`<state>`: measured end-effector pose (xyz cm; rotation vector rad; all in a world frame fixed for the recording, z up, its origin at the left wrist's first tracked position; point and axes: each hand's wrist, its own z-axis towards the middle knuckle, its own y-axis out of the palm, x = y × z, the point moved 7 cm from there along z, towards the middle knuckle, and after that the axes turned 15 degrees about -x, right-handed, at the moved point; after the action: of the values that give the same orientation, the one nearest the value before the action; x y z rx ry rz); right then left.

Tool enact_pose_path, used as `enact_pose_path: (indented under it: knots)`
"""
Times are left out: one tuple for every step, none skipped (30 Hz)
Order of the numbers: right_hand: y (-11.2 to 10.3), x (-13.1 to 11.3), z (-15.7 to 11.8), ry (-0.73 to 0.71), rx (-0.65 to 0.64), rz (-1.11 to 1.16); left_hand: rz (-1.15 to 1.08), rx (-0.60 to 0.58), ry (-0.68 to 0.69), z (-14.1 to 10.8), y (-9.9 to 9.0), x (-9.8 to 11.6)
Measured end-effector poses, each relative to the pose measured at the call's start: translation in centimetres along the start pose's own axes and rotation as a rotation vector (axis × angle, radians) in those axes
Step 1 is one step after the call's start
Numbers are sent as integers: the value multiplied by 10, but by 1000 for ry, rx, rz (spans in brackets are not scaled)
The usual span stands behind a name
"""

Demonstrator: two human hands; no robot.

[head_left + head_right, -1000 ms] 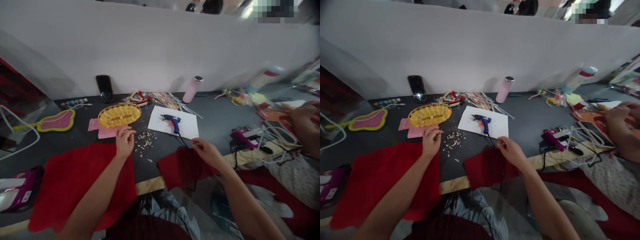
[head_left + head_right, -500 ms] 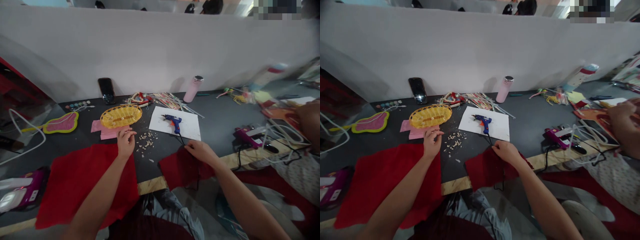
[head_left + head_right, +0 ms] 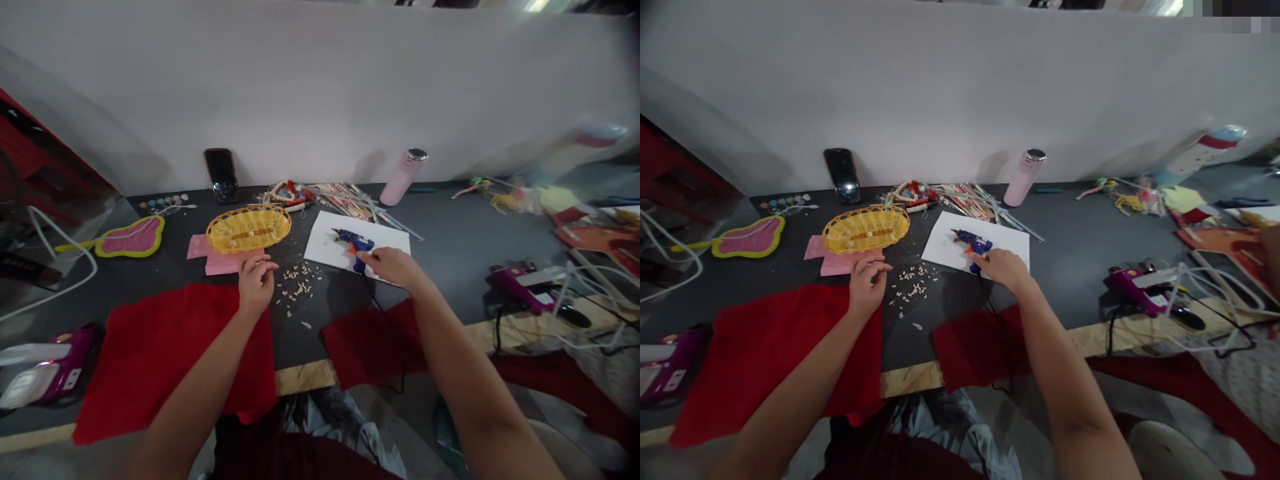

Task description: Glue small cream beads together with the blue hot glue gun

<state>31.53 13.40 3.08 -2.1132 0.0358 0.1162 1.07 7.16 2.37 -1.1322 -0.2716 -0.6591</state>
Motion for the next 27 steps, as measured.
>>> enact_pose_path:
  knots:
    - [3, -1, 6, 2, -15, 2, 1, -8, -6, 0, 0, 1]
    - [6, -1, 11, 1, -24, 5, 1, -15, -10, 1, 0, 2]
    - [10, -1, 15, 2, -24, 10, 2, -21, -13, 1, 0, 3]
    - [13, 0, 18, 9, -17, 19, 3, -24, -11, 1, -1, 5]
    - [15, 2, 20, 19, -9, 31, 5, -26, -5, 1, -1, 6]
    - [17, 4, 22, 26, -3, 45, 7, -28, 3, 1, -1, 8]
    - [19, 6, 23, 28, 3, 56, 12, -34, 14, 0, -1, 9]
    - [20, 7, 24, 25, 11, 66, 22, -49, 23, 0, 1, 11]
    - [20, 10, 25, 20, 22, 72, 37, -75, 33, -1, 4, 12]
    - [20, 12, 25, 14, 35, 78, 55, -115, 46, -1, 8, 15]
    - [19, 16, 26, 11, 50, 83, 76, -167, 61, -1, 15, 18]
    - [18, 21, 26, 17, 69, 90, 96, -230, 80, -1, 22, 22]
    - [16, 27, 26, 27, 91, 98, 116, -301, 105, 0, 31, 27]
    - [14, 33, 26, 43, 111, 105, 132, -368, 127, 0, 40, 33]
    - [12, 39, 25, 59, 131, 111, 148, -434, 157, 2, 50, 40]
    - [10, 45, 23, 77, 148, 115, 164, -499, 192, 4, 60, 48]
    - [7, 51, 21, 95, 160, 117, 178, -551, 225, 7, 68, 56]
    - [4, 56, 18, 113, 168, 118, 193, -603, 255, 10, 77, 65]
    - [2, 60, 15, 134, 170, 119, 208, -642, 274, 15, 85, 72]
    - [-1, 63, 11, 154, 171, 119, 224, -678, 290, 20, 92, 79]
    - [-4, 65, 7, 170, 172, 119, 237, -716, 306, 25, 99, 86]
    - [-7, 66, 3, 181, 174, 119, 246, -756, 326, 30, 106, 92]
    - [-9, 66, 0, 185, 174, 122, 252, -797, 345, 34, 112, 97]
    - [-11, 66, -4, 184, 172, 125, 257, -830, 342, 37, 117, 101]
    - [-12, 64, -6, 178, 168, 129, 264, -860, 328, 40, 120, 103]
    - [-13, 63, -7, 171, 165, 133, 273, -882, 306, 43, 123, 104]
    - [-13, 62, -8, 166, 161, 135, 284, -896, 279, 44, 125, 103]
